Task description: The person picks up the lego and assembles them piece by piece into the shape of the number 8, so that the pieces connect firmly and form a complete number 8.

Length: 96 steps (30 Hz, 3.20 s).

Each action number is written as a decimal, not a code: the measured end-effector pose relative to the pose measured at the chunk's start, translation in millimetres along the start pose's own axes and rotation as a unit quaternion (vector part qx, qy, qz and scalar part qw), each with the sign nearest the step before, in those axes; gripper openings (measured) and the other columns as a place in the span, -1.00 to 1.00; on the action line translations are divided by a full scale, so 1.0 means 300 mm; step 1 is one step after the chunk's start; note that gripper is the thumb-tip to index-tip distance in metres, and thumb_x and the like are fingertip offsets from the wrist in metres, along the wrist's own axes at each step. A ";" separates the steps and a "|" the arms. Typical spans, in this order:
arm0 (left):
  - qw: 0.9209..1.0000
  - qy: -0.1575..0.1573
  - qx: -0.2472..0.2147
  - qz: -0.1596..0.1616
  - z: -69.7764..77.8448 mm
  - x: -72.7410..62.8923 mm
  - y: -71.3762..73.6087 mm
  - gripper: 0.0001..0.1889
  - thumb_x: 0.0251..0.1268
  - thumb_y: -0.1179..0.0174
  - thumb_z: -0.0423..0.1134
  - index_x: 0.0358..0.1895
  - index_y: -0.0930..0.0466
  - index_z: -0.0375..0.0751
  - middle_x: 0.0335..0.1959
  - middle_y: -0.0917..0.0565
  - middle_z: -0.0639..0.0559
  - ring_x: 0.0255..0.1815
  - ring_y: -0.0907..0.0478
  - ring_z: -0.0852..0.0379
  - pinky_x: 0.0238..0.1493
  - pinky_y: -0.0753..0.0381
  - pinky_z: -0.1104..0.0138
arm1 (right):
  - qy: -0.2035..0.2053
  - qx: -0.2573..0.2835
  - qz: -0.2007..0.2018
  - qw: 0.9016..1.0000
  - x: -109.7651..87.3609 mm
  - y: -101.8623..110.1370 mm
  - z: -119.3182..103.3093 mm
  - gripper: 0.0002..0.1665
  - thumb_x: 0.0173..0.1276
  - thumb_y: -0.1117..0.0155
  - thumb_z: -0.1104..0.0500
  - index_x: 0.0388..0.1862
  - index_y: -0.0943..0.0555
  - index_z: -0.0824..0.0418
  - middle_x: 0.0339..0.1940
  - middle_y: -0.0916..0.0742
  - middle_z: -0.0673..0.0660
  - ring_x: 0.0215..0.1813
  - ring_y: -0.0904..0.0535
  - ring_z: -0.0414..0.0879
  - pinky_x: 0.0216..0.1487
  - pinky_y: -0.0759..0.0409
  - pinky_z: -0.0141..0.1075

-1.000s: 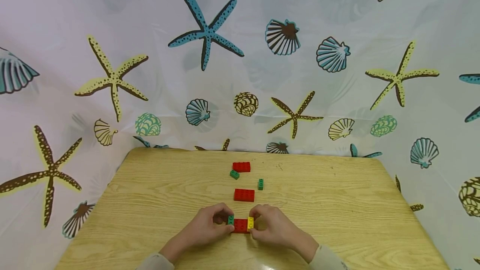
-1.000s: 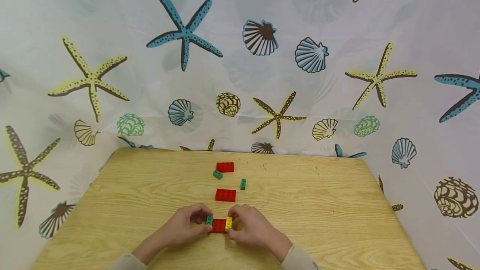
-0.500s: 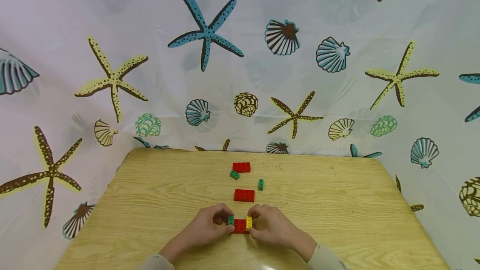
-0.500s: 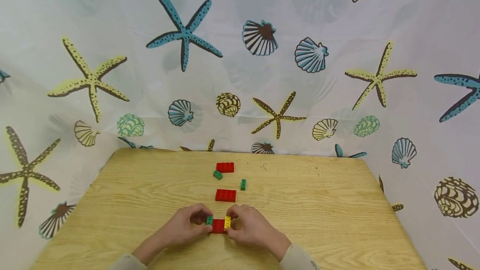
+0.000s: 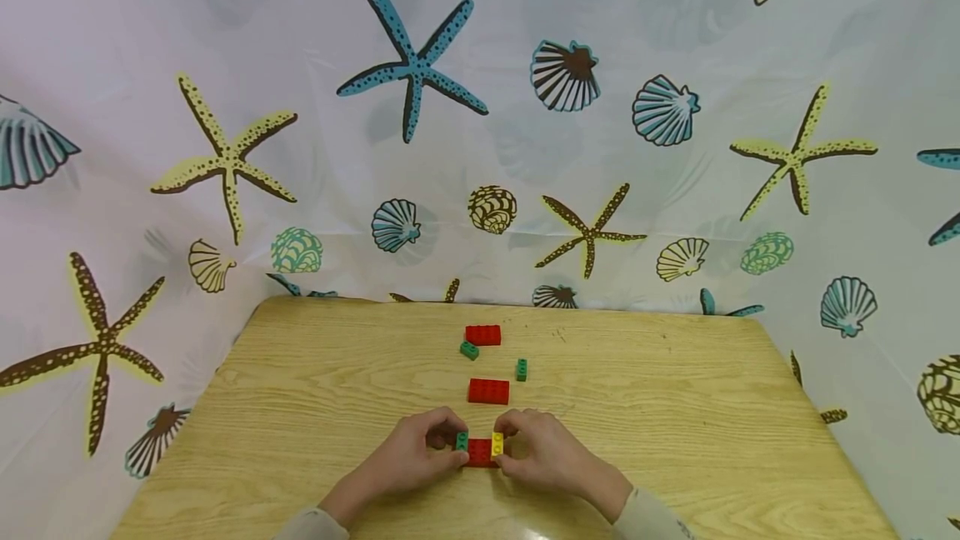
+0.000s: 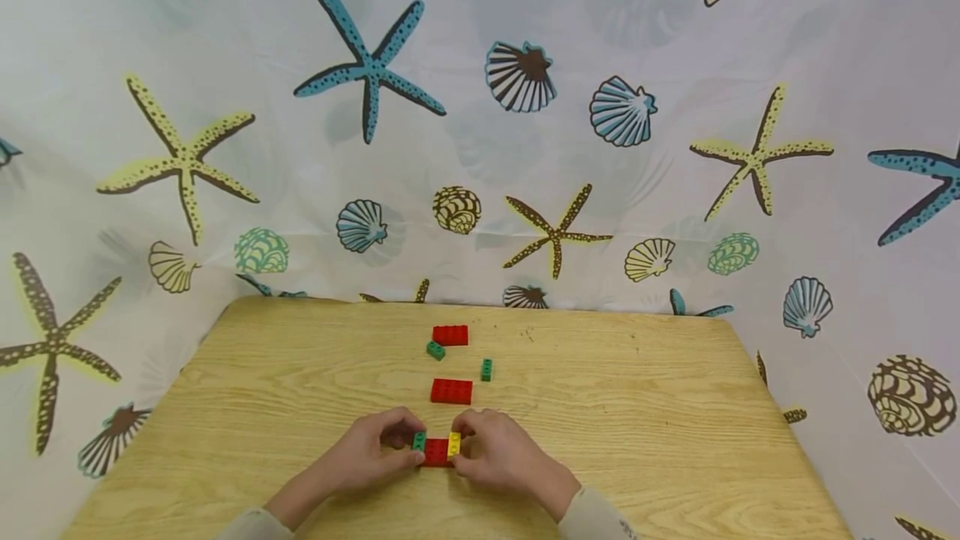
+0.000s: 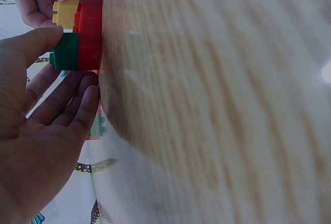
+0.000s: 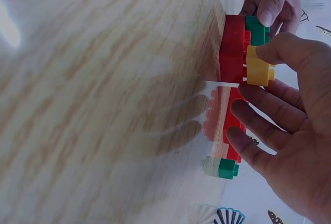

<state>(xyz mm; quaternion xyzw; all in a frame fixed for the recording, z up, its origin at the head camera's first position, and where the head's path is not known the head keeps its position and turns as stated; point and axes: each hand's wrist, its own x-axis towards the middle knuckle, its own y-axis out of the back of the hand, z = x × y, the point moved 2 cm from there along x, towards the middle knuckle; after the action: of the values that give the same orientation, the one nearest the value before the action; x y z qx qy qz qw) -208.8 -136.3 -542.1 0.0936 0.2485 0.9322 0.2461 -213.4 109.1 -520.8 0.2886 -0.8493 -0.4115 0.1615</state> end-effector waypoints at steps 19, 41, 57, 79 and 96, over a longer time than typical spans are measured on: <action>1.000 0.013 0.005 0.002 -0.004 0.003 -0.003 -0.71 0.41 -0.42 -0.12 0.06 -0.68 -0.15 -0.08 -0.75 0.12 -0.06 -0.71 0.19 -0.02 -0.68 0.41 | 0.014 -0.005 0.020 1.000 -0.003 -0.006 -0.004 -0.72 0.40 -0.48 0.10 0.01 -0.69 0.16 -0.05 -0.81 0.07 0.05 -0.74 -0.05 0.14 -0.70 -0.21; 1.000 0.016 0.010 -0.001 0.003 -0.002 0.001 -0.71 0.42 -0.41 -0.13 0.07 -0.67 -0.16 -0.07 -0.74 0.12 -0.05 -0.70 0.16 -0.01 -0.67 0.39 | -0.001 0.019 0.017 1.000 -0.004 -0.020 0.011 -0.73 0.41 -0.49 0.08 0.02 -0.71 0.13 -0.03 -0.82 0.02 0.05 -0.72 -0.13 0.15 -0.69 -0.26; 1.000 0.014 0.016 0.000 -0.010 0.001 -0.001 -0.72 0.42 -0.41 -0.13 0.07 -0.67 -0.14 -0.07 -0.74 0.13 -0.07 -0.69 0.25 -0.01 -0.67 0.41 | 0.003 0.028 0.014 1.000 -0.005 0.002 0.023 -0.59 0.41 -0.49 0.04 0.15 -0.70 0.17 0.04 -0.81 0.03 0.07 -0.71 -0.07 0.14 -0.70 -0.18; 0.999 0.041 0.017 -0.004 -0.004 0.007 0.004 -0.69 0.42 -0.42 -0.06 0.08 -0.67 -0.11 -0.06 -0.72 0.14 -0.02 -0.68 0.10 0.03 -0.68 0.35 | -0.040 0.071 0.076 0.994 0.031 0.054 0.100 -0.51 0.46 -0.42 0.13 0.28 -0.63 0.31 0.07 -0.79 0.21 0.07 -0.70 0.08 0.06 -0.69 0.01; 0.999 0.040 0.017 -0.004 -0.009 0.007 0.000 -0.69 0.41 -0.42 -0.06 0.08 -0.68 -0.11 -0.07 -0.73 0.14 -0.03 -0.67 0.13 0.02 -0.66 0.37 | -0.050 0.061 0.072 0.994 0.085 0.049 0.122 -0.49 0.45 -0.41 0.14 0.30 -0.60 0.33 0.12 -0.76 0.21 0.11 -0.69 0.07 0.15 -0.69 0.02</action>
<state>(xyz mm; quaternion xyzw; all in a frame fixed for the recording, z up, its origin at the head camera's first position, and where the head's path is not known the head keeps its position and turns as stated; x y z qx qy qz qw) -211.2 -136.4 -544.3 0.0592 0.2747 0.9299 0.2375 -257.1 122.7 -530.5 0.2149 -0.8983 -0.3605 0.1298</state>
